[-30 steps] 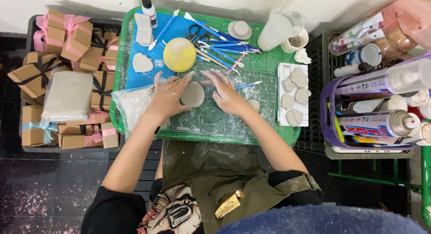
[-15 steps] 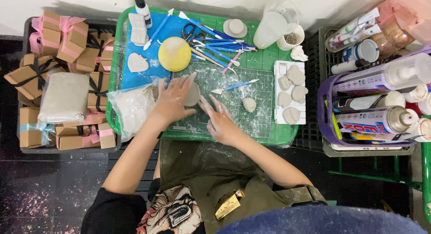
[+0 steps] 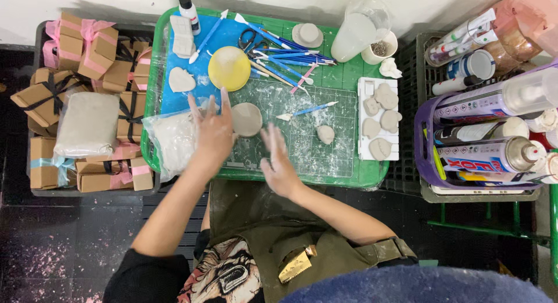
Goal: The person works with clay at a table, taking small pieces of clay from a bag, rolling them between their palms to form a ball, and then shaping the clay by hand next to a flat clay disc.
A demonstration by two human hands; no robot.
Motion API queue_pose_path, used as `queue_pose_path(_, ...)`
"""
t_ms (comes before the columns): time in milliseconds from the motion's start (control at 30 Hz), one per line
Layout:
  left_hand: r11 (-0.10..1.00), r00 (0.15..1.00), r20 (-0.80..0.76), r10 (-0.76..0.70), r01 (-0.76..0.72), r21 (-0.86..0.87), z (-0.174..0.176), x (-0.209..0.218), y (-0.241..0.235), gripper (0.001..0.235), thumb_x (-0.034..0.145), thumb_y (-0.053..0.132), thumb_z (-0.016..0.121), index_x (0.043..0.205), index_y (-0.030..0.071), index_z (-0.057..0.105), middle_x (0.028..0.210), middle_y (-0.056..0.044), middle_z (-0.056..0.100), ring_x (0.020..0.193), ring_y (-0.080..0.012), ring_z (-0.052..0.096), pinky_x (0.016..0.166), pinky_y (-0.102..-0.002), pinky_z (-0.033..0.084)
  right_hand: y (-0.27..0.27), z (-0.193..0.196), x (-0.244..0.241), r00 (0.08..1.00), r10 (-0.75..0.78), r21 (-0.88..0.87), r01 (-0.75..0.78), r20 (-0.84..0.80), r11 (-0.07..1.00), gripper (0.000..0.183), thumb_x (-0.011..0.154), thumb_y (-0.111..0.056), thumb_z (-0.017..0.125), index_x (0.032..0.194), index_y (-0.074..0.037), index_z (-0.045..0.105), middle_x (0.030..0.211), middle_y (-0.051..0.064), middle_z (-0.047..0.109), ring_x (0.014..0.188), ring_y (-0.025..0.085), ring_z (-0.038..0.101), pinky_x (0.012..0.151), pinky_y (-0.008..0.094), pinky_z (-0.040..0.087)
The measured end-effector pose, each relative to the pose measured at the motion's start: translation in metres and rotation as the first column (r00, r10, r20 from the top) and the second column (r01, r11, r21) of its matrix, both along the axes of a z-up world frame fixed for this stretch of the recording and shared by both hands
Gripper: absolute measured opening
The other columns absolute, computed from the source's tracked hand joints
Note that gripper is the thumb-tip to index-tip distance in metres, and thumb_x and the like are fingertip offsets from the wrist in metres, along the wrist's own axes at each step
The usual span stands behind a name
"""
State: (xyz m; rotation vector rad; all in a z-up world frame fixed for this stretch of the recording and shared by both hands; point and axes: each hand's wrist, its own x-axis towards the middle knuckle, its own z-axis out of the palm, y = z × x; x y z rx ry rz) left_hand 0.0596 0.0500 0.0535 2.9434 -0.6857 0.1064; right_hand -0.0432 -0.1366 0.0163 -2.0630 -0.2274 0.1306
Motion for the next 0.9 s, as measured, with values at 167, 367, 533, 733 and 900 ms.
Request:
queue_pose_path(167,0.996,0.996,-0.031,0.088,-0.087,0.032,-0.002,-0.033,-0.009,0.097,0.085,0.017,0.075,0.157,-0.019,0.023,0.113,-0.029,0.069,0.143,-0.0439,0.050,0.119,-0.074,0.002,-0.007,-0.003,0.026,0.997,-0.074,-0.051,0.075,0.028,0.996,0.088,0.094,-0.005,0.054,0.166,-0.009,0.003,0.171,0.019,0.029,0.162,0.042,0.002,0.129,0.054,0.004)
queue_pose_path(367,0.996,0.995,0.093,0.047,-0.040,-0.074,0.010,-0.050,-0.009,0.098,0.074,0.026,0.076,0.149,-0.017,0.029,0.125,-0.028,0.070,0.136,-0.0443,0.048,0.114,-0.074,0.000,0.001,0.019,0.007,0.998,0.057,-0.057,-0.057,-0.001,0.997,0.087,0.095,-0.007,0.055,0.163,-0.003,0.000,0.167,0.022,0.029,0.156,0.049,0.003,0.124,0.059,-0.001)
queue_pose_path(533,0.993,0.997,0.006,0.083,-0.083,-0.087,0.011,-0.050,-0.009,0.089,0.085,0.021,0.074,0.157,-0.010,0.032,0.106,-0.018,0.073,0.140,-0.0411,0.048,0.119,-0.075,0.001,-0.015,0.019,0.072,0.973,0.015,-0.214,0.036,0.229,0.976,0.074,0.094,-0.007,0.054,0.161,-0.010,0.025,0.157,0.017,0.050,0.156,0.046,0.018,0.128,0.059,0.011)
queue_pose_path(733,0.969,0.985,0.069,0.159,-0.142,-0.204,0.006,-0.066,-0.023,0.083,0.079,0.025,0.075,0.146,-0.009,0.040,0.099,-0.013,0.074,0.137,-0.0435,0.049,0.103,-0.084,-0.001,-0.011,0.007,0.067,0.984,-0.005,-0.324,0.063,0.176,0.944,0.066,0.097,-0.010,0.058,0.157,-0.011,0.031,0.141,0.015,0.059,0.153,0.044,0.026,0.129,0.060,0.011)
queue_pose_path(900,0.981,0.997,0.037,0.067,-0.059,-0.183,0.015,-0.080,-0.027,0.072,0.089,0.025,0.073,0.149,-0.004,0.045,0.104,-0.011,0.072,0.134,-0.0347,0.051,0.112,-0.079,0.008,-0.049,0.029,0.034,0.992,0.035,-0.140,-0.018,0.122,0.990,0.061,0.098,-0.011,0.055,0.155,-0.013,0.034,0.144,0.013,0.062,0.148,0.043,0.036,0.123,0.057,0.024)
